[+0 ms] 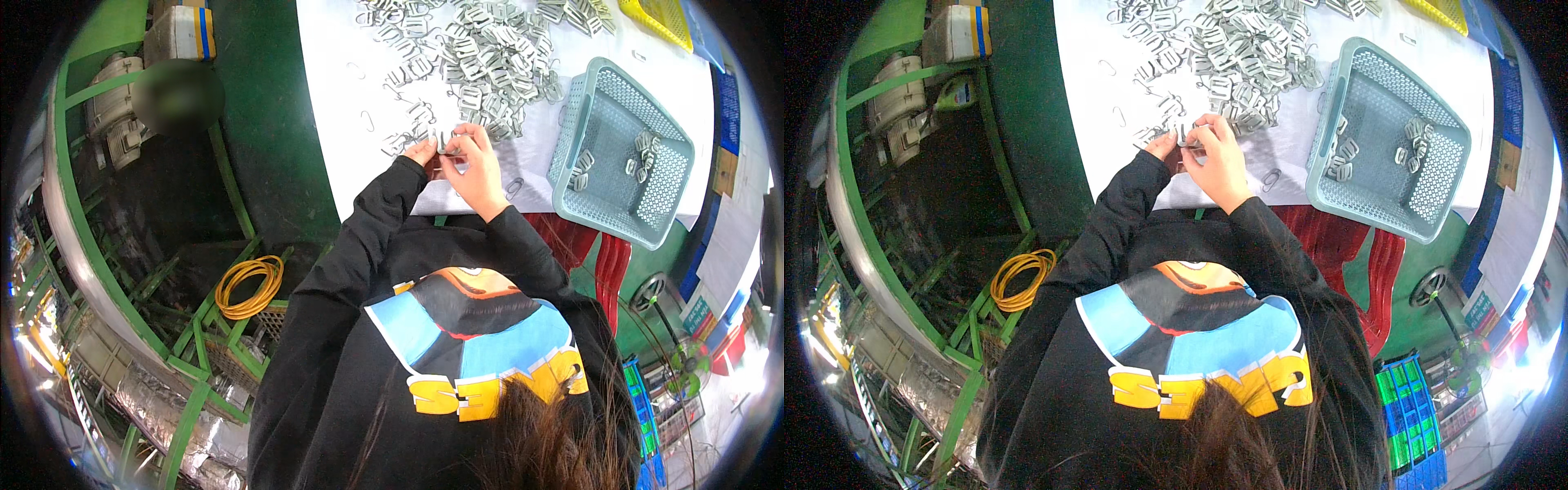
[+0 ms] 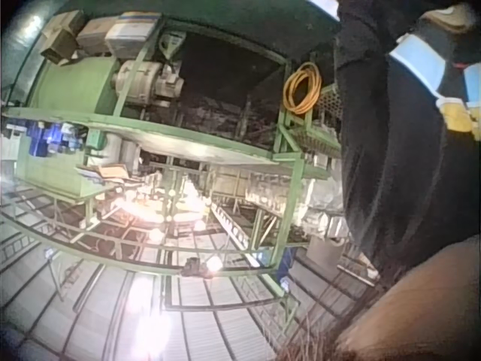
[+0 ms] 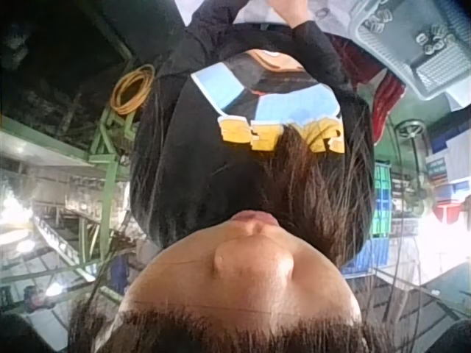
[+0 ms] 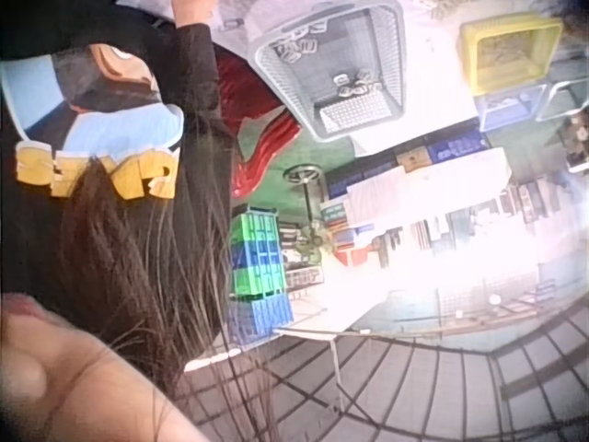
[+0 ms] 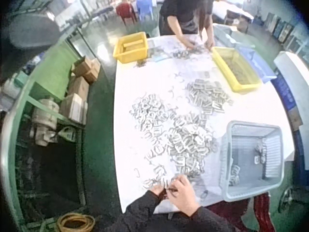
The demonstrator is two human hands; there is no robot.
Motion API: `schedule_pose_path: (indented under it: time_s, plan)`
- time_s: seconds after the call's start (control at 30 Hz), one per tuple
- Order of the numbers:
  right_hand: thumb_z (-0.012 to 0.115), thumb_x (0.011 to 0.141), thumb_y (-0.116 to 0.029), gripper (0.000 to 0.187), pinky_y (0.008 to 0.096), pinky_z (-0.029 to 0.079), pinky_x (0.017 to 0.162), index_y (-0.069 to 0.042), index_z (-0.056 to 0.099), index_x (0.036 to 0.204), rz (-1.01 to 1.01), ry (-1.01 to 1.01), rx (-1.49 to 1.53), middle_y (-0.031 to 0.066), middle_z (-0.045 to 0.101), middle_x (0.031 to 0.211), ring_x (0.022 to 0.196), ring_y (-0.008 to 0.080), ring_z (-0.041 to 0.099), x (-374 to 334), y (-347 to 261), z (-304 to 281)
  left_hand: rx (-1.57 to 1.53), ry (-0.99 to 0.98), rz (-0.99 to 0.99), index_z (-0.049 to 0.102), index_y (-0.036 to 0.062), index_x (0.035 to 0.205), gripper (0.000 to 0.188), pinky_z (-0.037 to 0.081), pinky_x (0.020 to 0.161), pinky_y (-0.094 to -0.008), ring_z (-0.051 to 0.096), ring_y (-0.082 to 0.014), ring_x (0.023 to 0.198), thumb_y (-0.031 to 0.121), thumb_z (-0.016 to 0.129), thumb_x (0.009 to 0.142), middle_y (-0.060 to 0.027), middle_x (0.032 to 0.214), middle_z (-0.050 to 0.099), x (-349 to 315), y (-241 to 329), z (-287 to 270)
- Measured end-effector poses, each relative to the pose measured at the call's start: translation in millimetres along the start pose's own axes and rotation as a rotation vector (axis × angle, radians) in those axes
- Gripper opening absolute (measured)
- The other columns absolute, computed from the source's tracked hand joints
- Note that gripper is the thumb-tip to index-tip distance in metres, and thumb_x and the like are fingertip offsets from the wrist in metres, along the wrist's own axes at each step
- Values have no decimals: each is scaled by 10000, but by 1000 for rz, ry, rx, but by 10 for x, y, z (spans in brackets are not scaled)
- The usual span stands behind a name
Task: The person picks up metal buckles from a table, groups them together by hand, and places them into a basket.
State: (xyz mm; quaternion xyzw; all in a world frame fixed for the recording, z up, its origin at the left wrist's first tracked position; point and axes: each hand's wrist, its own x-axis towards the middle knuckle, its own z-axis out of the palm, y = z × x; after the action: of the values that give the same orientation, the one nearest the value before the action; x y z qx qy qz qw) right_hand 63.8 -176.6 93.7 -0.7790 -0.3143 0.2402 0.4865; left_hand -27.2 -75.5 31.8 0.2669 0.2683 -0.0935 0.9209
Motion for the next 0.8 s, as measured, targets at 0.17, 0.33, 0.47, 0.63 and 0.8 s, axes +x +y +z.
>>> schedule_pose_path:
  time_s: [0.17, 0.33, 0.47, 0.63, 0.8]
  plan:
    - [570, 653, 0, 109, 223, 409, 531, -1, 483, 718, -87, -53, -59, 72, 456, 862, 642, 148, 493, 66, 16, -84, 103, 13, -39, 430, 56, 1062, 383, 431, 770, -383, 493, -227, 946, 356, 410, 824, -105, 1064, 479, -68, 49, -50]
    - [628, 609, -49, 183, 227, 375, 482, -13, 471, 693, 125, -49, 133, 55, 428, 700, 537, 111, 439, 112, 135, -91, 212, -13, -48, 405, 42, 1113, 363, 447, 741, -325, 501, -194, 957, 288, 389, 845, -83, 1069, 484, -128, -49, -108]
    - [634, 607, -46, 277, 257, 410, 556, -6, 447, 807, 612, -195, 577, 89, 490, 750, 670, 141, 509, -37, 251, -27, 387, 114, -135, 431, 49, 1094, 325, 444, 706, -286, 520, -173, 919, 253, 392, 844, -82, 1011, 527, -240, -95, -141]
    - [582, 672, 8, 274, 203, 388, 577, 6, 469, 922, 589, -144, 589, 11, 508, 701, 643, 69, 472, -263, 412, -237, 805, 204, -88, 549, 29, 866, 201, 413, 574, -225, 517, -94, 636, 199, 460, 808, -21, 689, 564, -423, -76, -89]
    - [589, 680, -51, 264, 201, 382, 553, 0, 492, 920, 644, 31, 657, 2, 507, 710, 622, 72, 466, -485, 537, -550, 1053, 473, -107, 545, 9, 762, 156, 361, 460, -224, 443, -77, 506, 155, 583, 719, -4, 552, 494, -772, -168, -452]
